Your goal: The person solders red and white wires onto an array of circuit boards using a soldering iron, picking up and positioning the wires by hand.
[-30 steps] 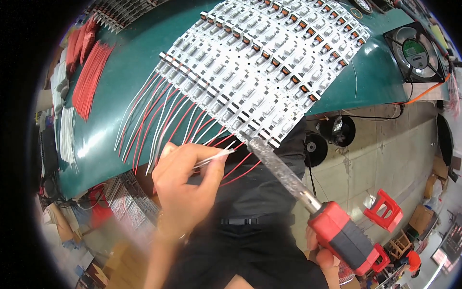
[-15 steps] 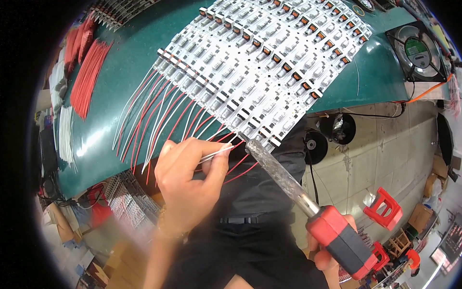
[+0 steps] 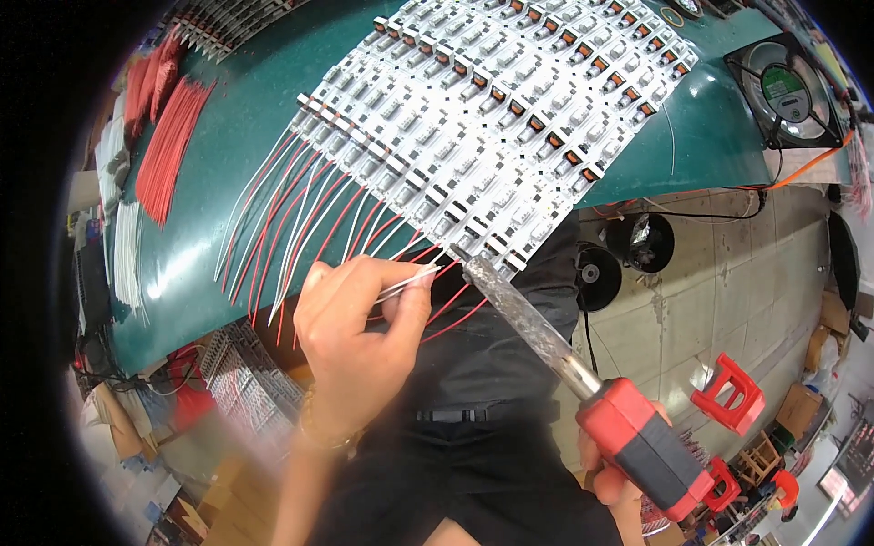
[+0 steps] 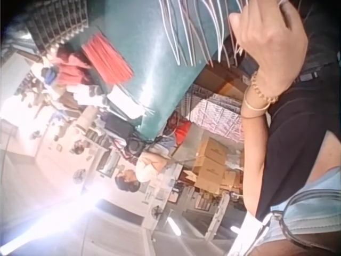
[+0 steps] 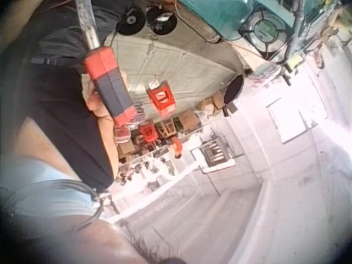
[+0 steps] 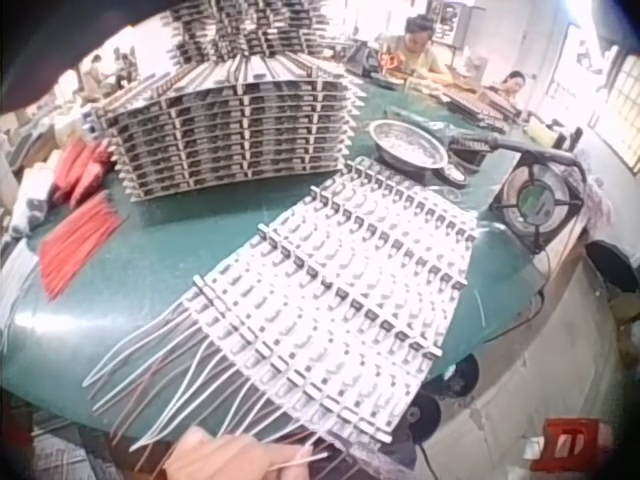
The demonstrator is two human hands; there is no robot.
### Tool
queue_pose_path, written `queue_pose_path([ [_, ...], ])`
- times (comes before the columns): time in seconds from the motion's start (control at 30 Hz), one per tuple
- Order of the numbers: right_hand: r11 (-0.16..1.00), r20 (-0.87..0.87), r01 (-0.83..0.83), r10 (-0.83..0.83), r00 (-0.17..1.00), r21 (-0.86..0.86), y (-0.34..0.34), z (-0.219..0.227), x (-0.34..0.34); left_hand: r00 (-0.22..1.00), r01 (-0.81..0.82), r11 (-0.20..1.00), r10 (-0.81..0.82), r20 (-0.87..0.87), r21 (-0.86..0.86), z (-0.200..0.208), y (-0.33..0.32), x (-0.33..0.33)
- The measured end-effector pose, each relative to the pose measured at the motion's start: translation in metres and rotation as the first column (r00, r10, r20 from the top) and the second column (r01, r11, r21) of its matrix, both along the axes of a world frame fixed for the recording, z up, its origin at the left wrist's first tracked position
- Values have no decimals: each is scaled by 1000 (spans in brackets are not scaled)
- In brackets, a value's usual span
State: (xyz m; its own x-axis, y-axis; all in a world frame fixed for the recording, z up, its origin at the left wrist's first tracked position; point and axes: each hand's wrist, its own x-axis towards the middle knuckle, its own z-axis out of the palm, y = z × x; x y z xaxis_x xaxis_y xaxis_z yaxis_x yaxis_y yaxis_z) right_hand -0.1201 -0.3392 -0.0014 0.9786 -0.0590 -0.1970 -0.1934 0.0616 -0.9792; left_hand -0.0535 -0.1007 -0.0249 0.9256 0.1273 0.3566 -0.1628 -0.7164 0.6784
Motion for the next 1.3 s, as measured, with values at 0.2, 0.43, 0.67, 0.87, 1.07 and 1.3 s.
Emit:
queue_pose_path([
  [0.2, 996, -28, -45, 47, 998, 77, 2, 3, 3, 1000, 1, 1000, -1, -8, 8, 1, 1, 0],
  [0.43, 967, 48, -253, 255, 966, -39, -13, -5, 0, 999, -44, 989, 40, -32, -144, 3, -4, -2],
  [0.67, 949, 138, -314, 306, 942, 34, -19, -3, 7, 999, -39, 983, 35, -27, -178, 5, 2, -6],
  [0.87, 994, 7, -62, 62, 998, 94, -24, -6, -9, 1000, 10, 1000, -10, 26, 13, -5, -13, -5],
  [1.07, 997, -12, -53, 54, 998, 61, -28, -13, -19, 999, 8, 999, -9, 31, 37, -6, -12, -5],
  [1.3, 991, 4, -23, 23, 1000, 134, -16, -4, -7, 999, 1, 999, -2, 44, 40, -6, -13, -4],
])
